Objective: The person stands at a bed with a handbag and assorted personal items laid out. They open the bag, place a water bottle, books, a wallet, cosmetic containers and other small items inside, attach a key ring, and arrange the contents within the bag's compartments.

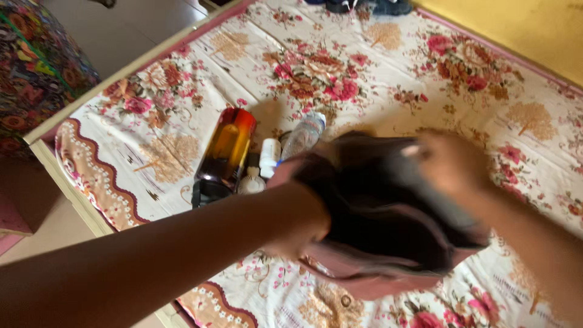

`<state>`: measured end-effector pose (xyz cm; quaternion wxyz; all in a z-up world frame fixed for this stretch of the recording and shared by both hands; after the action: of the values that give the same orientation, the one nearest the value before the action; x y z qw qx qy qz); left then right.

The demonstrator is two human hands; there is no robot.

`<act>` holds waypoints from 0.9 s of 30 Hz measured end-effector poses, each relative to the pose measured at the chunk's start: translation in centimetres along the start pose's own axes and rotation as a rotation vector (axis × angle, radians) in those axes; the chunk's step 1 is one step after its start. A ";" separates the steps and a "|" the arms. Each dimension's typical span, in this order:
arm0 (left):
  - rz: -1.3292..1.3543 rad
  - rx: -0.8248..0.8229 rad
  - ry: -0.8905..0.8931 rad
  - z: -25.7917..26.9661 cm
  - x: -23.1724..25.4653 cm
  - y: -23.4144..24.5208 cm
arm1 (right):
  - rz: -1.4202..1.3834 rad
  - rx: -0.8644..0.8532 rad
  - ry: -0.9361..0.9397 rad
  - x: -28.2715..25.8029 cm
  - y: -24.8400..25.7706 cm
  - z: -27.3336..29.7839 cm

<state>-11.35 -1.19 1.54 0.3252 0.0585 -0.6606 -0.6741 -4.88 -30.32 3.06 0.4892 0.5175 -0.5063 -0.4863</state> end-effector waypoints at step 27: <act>-0.239 0.145 -0.141 -1.2 6.6 -3.0 | 0.115 -0.934 -0.544 11.9 -1.4 2.3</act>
<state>-16.97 -5.89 0.90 0.1906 0.1125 -0.7170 -0.6610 -6.94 -42.23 1.47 0.5441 0.0718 -0.3722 -0.7485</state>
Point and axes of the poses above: each hand's wrist, its own z-axis away from the middle knuckle, its own y-axis out of the back of the hand, x = y × z, the point moved 2 cm from there along -z, towards the middle knuckle, and after that the axes turned 5 degrees about -y, right-handed, at the moved point
